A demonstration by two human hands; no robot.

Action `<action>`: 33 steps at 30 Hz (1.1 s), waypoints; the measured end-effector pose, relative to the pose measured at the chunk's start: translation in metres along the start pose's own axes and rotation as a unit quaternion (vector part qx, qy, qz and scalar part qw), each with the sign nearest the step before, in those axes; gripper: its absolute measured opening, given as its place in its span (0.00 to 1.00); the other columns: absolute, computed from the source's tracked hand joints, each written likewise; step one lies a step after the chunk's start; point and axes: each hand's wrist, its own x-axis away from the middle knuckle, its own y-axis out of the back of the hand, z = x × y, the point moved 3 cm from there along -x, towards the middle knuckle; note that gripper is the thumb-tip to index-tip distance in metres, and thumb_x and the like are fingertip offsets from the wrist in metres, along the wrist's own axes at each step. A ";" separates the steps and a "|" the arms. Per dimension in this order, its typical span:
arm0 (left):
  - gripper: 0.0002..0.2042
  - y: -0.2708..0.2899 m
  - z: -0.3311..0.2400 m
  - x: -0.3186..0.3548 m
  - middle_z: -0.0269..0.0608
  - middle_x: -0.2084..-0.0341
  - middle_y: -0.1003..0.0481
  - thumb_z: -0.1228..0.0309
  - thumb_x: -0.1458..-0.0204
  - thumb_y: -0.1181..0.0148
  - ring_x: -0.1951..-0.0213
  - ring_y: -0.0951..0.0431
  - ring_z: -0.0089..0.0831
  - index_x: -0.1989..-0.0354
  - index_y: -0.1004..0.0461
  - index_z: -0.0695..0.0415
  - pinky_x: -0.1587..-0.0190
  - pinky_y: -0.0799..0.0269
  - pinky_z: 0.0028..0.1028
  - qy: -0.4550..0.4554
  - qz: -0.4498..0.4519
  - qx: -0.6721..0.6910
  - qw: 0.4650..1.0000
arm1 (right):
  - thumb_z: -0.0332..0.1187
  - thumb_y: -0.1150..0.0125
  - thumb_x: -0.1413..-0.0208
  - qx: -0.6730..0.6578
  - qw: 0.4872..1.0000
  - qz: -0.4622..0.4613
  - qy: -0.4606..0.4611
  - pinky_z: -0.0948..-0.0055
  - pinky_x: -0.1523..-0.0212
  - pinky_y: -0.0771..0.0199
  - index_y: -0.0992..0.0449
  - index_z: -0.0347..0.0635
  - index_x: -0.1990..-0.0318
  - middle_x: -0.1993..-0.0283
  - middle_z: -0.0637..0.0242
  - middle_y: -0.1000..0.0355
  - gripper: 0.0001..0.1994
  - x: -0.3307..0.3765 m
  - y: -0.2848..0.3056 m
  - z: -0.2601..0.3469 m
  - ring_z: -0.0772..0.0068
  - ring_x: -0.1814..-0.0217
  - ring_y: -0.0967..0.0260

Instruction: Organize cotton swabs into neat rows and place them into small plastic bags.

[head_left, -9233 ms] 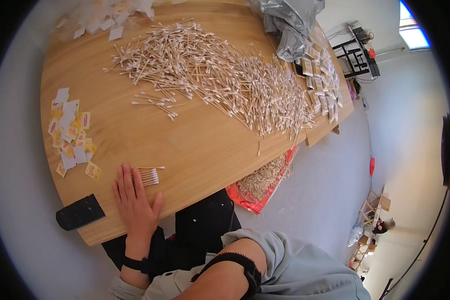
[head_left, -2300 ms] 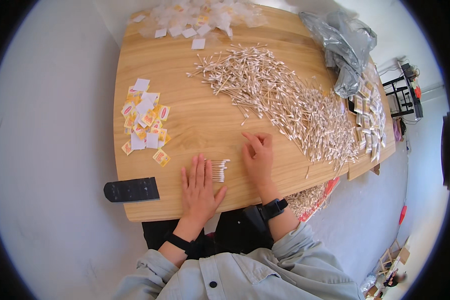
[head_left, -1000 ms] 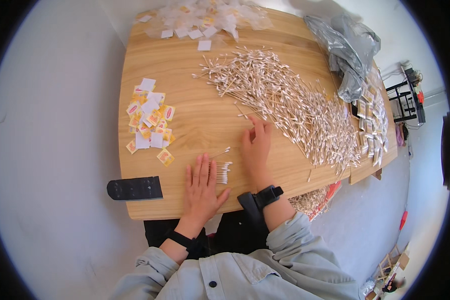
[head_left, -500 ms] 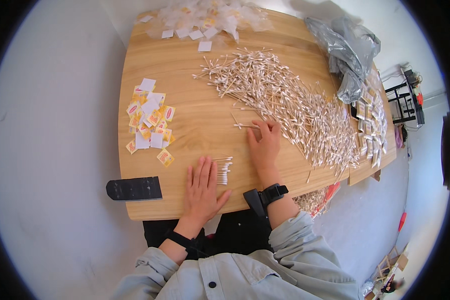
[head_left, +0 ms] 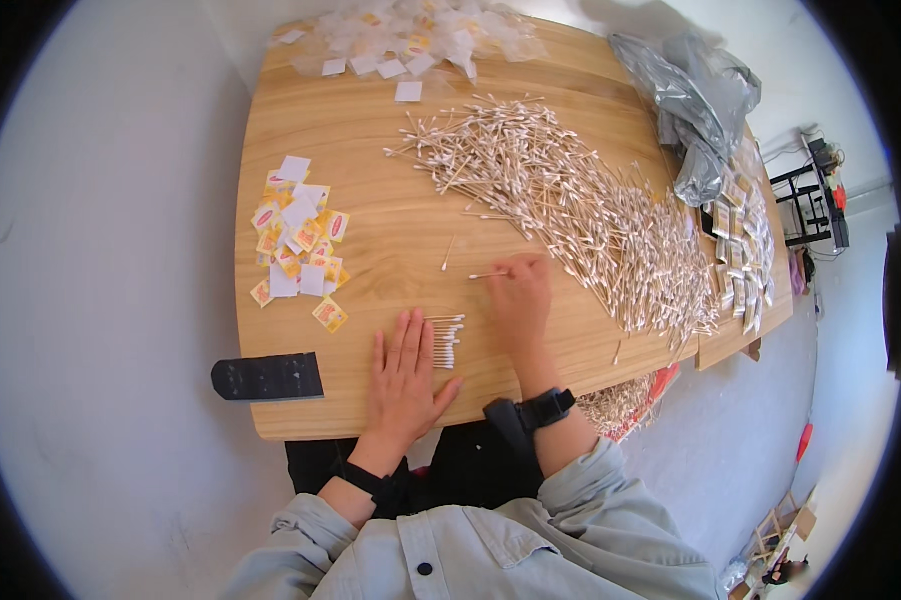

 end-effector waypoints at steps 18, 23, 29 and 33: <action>0.42 0.002 -0.002 -0.001 0.54 0.28 0.50 0.52 0.47 0.39 0.26 0.53 0.48 0.30 0.47 0.66 0.28 0.62 0.52 0.003 -0.003 0.003 1.000 | 0.28 0.34 0.46 -0.017 0.994 0.058 -0.088 0.68 0.64 0.27 0.20 0.41 0.63 0.61 0.62 0.30 0.04 0.016 0.009 -0.001 0.64 0.65 0.28; 0.42 0.001 -0.001 -0.002 0.54 0.28 0.50 0.51 0.47 0.40 0.26 0.53 0.47 0.30 0.47 0.65 0.28 0.62 0.52 0.000 -0.003 -0.012 1.000 | 0.28 0.34 0.47 -0.075 0.979 0.180 -0.067 0.69 0.64 0.27 0.20 0.41 0.62 0.63 0.61 0.30 0.05 0.018 -0.004 0.019 0.63 0.64 0.28; 0.42 0.001 0.000 0.000 0.54 0.28 0.50 0.50 0.47 0.39 0.26 0.53 0.47 0.30 0.46 0.65 0.28 0.62 0.52 0.005 -0.006 -0.010 1.000 | 0.28 0.29 0.52 -0.032 0.976 0.212 0.028 0.67 0.57 0.27 0.20 0.41 0.64 0.60 0.61 0.30 0.08 0.024 0.009 0.035 0.61 0.57 0.29; 0.42 0.002 -0.002 -0.001 0.54 0.28 0.49 0.50 0.48 0.39 0.26 0.53 0.46 0.31 0.45 0.65 0.28 0.62 0.53 0.004 -0.004 -0.010 1.000 | 0.29 0.28 0.55 -0.010 0.975 0.221 0.034 0.63 0.56 0.27 0.20 0.42 0.64 0.61 0.62 0.31 0.09 0.033 0.006 0.034 0.58 0.55 0.30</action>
